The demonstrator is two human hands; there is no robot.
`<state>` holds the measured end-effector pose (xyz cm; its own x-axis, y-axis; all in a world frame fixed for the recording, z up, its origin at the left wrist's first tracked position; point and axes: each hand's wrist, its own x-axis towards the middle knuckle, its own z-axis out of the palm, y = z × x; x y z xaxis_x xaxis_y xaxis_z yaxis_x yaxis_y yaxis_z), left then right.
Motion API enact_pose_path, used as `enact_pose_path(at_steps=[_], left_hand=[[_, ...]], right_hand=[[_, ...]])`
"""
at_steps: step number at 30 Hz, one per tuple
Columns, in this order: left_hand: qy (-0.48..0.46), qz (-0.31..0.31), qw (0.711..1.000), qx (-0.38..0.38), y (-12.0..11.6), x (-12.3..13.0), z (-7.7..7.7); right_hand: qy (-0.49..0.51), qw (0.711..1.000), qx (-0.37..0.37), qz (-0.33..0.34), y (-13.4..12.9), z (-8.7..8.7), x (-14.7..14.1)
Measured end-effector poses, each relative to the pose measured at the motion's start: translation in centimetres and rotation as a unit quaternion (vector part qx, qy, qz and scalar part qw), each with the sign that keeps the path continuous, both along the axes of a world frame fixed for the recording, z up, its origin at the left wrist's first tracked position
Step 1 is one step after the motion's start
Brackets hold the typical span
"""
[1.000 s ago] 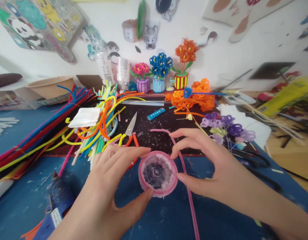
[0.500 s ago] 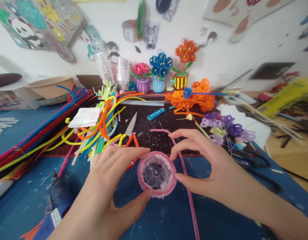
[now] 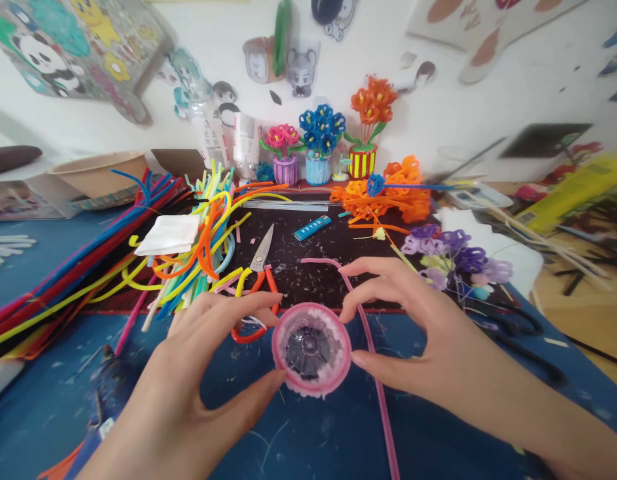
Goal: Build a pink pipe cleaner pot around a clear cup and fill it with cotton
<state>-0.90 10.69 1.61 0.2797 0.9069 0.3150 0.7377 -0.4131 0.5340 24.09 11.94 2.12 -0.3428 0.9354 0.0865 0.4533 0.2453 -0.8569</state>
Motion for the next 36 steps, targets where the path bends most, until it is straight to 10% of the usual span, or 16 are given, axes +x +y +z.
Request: enact_pose_path(at_steps=[36], left_hand=[[-0.004, -0.041, 0.999, -0.03, -0.1, 0.7, -0.5]], right_hand=[[0.036, 0.998, -0.026, 0.054, -0.5, -0.8, -1.9]])
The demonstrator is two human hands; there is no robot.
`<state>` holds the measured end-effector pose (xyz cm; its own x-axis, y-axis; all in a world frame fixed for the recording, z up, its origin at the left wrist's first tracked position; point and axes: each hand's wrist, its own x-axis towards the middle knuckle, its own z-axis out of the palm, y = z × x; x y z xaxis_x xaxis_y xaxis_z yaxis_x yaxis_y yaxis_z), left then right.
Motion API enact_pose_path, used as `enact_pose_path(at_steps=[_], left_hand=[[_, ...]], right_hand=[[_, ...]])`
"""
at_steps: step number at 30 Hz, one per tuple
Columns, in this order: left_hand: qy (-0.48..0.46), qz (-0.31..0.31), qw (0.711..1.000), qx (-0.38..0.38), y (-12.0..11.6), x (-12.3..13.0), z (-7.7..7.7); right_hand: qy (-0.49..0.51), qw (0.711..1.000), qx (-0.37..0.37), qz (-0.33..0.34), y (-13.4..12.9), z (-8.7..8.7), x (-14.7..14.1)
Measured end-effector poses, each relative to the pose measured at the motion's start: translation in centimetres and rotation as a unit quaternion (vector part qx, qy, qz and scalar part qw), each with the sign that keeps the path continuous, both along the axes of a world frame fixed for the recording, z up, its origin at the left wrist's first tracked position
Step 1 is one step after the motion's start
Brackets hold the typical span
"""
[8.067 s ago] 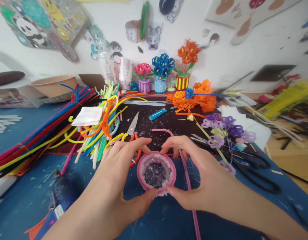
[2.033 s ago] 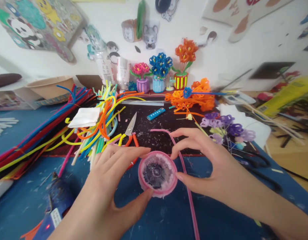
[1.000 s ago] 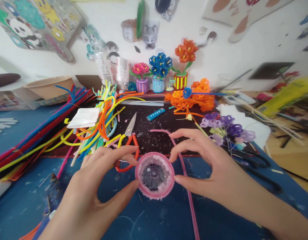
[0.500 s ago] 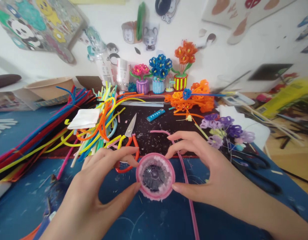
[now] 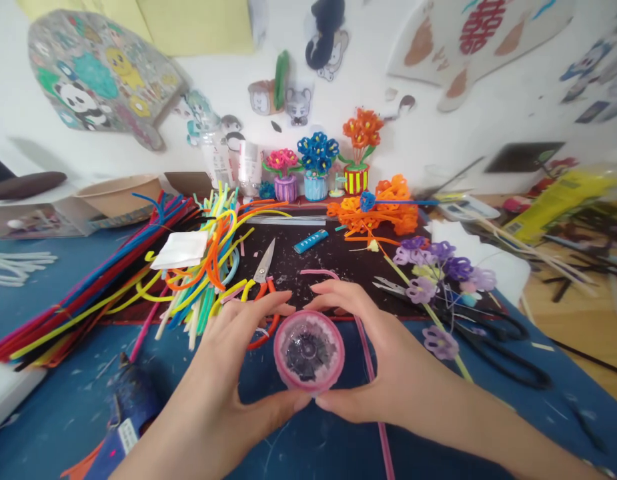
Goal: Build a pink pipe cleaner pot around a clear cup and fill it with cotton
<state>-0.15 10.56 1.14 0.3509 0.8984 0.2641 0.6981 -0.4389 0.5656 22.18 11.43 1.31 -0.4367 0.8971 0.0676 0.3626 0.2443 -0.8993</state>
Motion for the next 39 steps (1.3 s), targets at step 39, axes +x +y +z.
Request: enact_pose_path(at_steps=[39], left_hand=[[0.054, -0.057, 0.997, 0.028, 5.3, 2.8, 2.6]], right_hand=[[0.072, 0.992, 0.099, 0.015, 5.6, -0.8, 1.4]])
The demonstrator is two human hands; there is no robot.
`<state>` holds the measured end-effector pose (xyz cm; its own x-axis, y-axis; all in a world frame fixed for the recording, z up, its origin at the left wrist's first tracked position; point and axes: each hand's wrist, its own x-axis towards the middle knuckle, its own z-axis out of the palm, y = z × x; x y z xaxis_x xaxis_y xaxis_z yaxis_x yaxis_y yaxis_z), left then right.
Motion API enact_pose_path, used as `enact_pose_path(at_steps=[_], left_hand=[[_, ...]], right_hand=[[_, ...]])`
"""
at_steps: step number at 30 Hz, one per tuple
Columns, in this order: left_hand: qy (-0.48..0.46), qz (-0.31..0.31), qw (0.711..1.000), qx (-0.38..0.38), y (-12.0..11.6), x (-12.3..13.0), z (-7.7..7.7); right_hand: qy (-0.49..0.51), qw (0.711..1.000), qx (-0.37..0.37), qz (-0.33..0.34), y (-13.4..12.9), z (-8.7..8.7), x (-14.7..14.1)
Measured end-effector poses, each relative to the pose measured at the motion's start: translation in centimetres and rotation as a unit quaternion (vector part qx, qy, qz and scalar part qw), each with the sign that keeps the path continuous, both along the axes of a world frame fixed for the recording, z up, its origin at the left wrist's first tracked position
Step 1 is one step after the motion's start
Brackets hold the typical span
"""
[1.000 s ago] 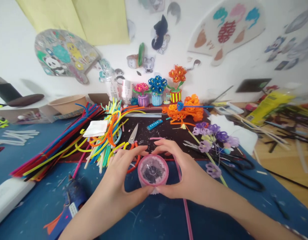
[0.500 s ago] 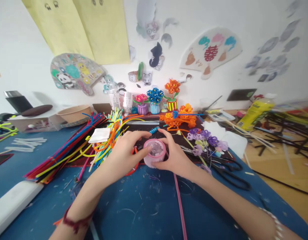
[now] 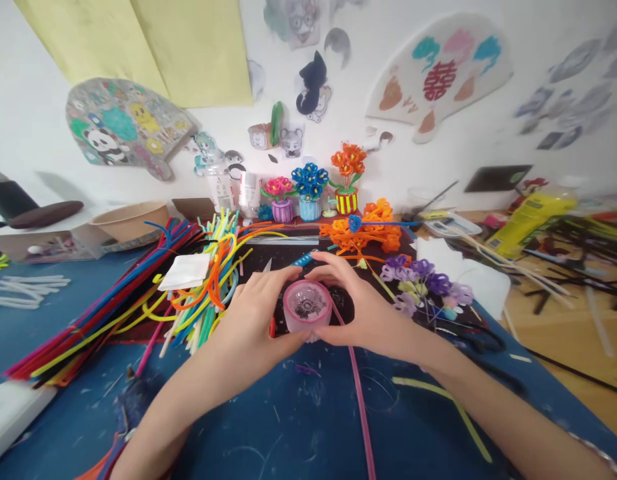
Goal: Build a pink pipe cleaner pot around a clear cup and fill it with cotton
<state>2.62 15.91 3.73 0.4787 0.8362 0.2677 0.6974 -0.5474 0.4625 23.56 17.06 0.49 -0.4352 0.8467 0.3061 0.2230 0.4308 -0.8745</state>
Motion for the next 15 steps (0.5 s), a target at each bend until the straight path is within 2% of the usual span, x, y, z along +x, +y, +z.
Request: enact_pose_path(at_steps=[6, 10, 12, 15], left_hand=[[0.021, 0.026, 0.999, 0.028, -0.2, 0.5, -0.3], [0.044, 0.041, 0.997, 0.053, -0.8, 1.2, 1.1], [0.099, 0.037, 0.991, 0.084, -1.8, 1.9, 2.2], [0.246, 0.027, 0.96, 0.13, -4.7, 2.0, 3.5]], right_hand=[[-0.011, 0.999, 0.018, -0.048, -0.5, -1.1, -0.6], [0.007, 0.998, 0.018, -0.054, -0.3, -1.5, -0.6], [0.01, 0.998, 0.018, -0.057, -0.2, -1.6, -0.7], [0.004, 0.998, 0.022, -0.055, -0.2, -1.8, -0.8]])
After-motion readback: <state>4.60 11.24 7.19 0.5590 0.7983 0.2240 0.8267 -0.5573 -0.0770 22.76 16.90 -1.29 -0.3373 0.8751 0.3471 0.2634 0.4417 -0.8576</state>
